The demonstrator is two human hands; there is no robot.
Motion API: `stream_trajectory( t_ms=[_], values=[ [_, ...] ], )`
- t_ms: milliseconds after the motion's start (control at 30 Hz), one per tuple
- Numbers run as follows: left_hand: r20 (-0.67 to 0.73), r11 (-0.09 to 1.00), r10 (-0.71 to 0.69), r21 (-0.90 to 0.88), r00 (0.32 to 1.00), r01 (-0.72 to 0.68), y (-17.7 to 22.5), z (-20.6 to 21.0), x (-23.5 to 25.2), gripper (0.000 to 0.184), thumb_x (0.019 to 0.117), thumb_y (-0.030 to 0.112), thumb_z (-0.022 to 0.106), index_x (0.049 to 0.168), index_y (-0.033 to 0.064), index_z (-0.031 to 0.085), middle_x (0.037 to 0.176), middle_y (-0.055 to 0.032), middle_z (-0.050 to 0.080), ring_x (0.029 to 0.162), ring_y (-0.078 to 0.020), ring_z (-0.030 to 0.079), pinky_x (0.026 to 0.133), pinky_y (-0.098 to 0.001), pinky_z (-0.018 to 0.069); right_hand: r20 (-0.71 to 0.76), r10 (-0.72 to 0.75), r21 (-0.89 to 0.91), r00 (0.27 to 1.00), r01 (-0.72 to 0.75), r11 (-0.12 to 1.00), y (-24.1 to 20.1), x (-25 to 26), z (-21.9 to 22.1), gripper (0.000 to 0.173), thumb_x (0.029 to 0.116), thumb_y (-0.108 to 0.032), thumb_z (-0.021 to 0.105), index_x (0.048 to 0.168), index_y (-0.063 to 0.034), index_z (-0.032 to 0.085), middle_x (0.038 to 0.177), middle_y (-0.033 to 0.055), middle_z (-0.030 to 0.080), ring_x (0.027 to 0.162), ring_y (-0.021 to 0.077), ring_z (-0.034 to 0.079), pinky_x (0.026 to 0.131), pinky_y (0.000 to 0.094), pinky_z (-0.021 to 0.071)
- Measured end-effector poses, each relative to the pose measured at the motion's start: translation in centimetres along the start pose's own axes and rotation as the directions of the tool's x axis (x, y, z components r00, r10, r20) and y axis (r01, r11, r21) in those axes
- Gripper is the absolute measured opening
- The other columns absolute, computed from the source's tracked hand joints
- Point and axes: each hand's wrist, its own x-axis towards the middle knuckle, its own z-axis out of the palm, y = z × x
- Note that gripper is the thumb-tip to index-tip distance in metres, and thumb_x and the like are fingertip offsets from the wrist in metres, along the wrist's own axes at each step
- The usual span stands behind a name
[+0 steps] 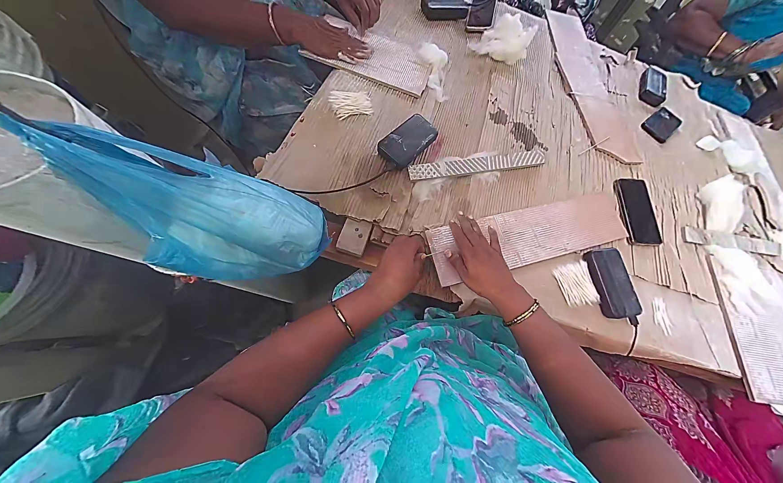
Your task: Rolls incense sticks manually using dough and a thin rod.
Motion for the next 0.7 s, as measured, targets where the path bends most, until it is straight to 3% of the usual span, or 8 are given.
stream_trajectory(
  t_ms=[67, 133, 267, 400, 467, 567, 700],
  values=[
    [0.026, 1.0, -0.003, 0.022, 1.0, 0.002, 0.0, -0.1, -0.2, 0.022, 0.1064, 0.011, 0.054, 0.119, -0.0035, 0.065, 0.119, -0.0232, 0.063, 0.115, -0.0365, 0.063, 0.102, -0.0505, 0.0509, 0.073, -0.033, -0.022, 0.997, 0.034, 0.999, 0.2, -1.0, 0.5, 0.077, 0.1063, -0.057, 0.031, 0.163, -0.0061, 0.024, 0.171, 0.0129, 0.021, 0.158, 0.0311, 0.017, 0.122, 0.0679, 0.0067],
    [0.094, 0.999, -0.012, 0.042, 0.996, 0.008, 0.0, -0.3, -0.4, 0.024, 0.107, 0.014, 0.054, 0.119, -0.003, 0.066, 0.118, -0.0223, 0.065, 0.114, -0.0364, 0.064, 0.101, -0.0522, 0.0511, 0.129, -0.061, -0.019, 0.99, 0.064, 0.998, 0.3, -2.8, 0.3, 0.081, 0.1052, -0.059, 0.033, 0.164, -0.0051, 0.021, 0.172, 0.0125, 0.017, 0.159, 0.0292, 0.012, 0.122, 0.0679, 0.0022],
    [0.293, 0.997, -0.012, 0.077, 0.956, -0.012, 0.6, -0.4, -0.8, 0.026, 0.1083, 0.019, 0.052, 0.12, 0.0019, 0.067, 0.112, -0.017, 0.07, 0.107, -0.0317, 0.068, 0.097, -0.0519, 0.0531, 0.169, -0.136, -0.05, 0.976, 0.146, 0.988, 1.0, -7.5, 0.0, 0.086, 0.1034, -0.067, 0.019, 0.162, -0.0052, 0.026, 0.17, 0.0122, 0.023, 0.158, 0.0286, 0.02, 0.12, 0.0724, 0.0062],
    [0.415, 0.995, -0.022, 0.094, 0.909, -0.019, 1.2, -0.5, -0.8, 0.027, 0.1088, 0.016, 0.05, 0.123, 0.0003, 0.066, 0.115, -0.0198, 0.069, 0.112, -0.0344, 0.066, 0.099, -0.0541, 0.0501, 0.279, -0.121, -0.01, 0.953, 0.129, 0.992, 1.0, -9.7, -2.1, 0.087, 0.1022, -0.07, 0.016, 0.163, -0.0079, 0.027, 0.17, 0.01, 0.025, 0.157, 0.0288, 0.023, 0.119, 0.0739, 0.0054],
    [0.386, 0.999, -0.007, 0.052, 0.923, -0.014, 1.1, -0.6, -0.8, 0.027, 0.1086, 0.016, 0.051, 0.123, -0.0007, 0.066, 0.115, -0.02, 0.069, 0.11, -0.034, 0.067, 0.099, -0.0534, 0.0504, 0.138, -0.098, 0.011, 0.986, 0.097, 0.995, 1.6, -9.4, -2.3, 0.083, 0.1043, -0.065, 0.019, 0.16, -0.0055, 0.034, 0.166, 0.0122, 0.033, 0.155, 0.0305, 0.029, 0.117, 0.0761, 0.0093],
    [0.268, 1.0, -0.003, -0.017, 0.963, 0.007, 1.0, -1.1, -0.8, 0.025, 0.1081, 0.015, 0.052, 0.12, -0.002, 0.067, 0.111, -0.0198, 0.069, 0.106, -0.033, 0.068, 0.097, -0.0518, 0.0518, -0.069, 0.016, 0.018, 0.998, -0.014, 1.0, 2.3, -6.8, -2.5, 0.077, 0.1059, -0.058, 0.025, 0.16, -0.0037, 0.032, 0.166, 0.0149, 0.032, 0.156, 0.0331, 0.025, 0.117, 0.0754, 0.0091],
    [0.15, 1.0, -0.028, -0.009, 0.988, 0.029, 0.5, -1.6, -0.7, 0.025, 0.1077, 0.013, 0.052, 0.12, -0.0026, 0.066, 0.116, -0.0217, 0.068, 0.112, -0.036, 0.066, 0.1, -0.0535, 0.0512, -0.088, -0.014, -0.001, 0.996, 0.014, 1.0, 1.6, -1.8, -1.3, 0.073, 0.1072, -0.052, 0.032, 0.16, -0.0023, 0.03, 0.167, 0.0162, 0.029, 0.156, 0.0347, 0.023, 0.119, 0.0724, 0.0092]
  ],
)
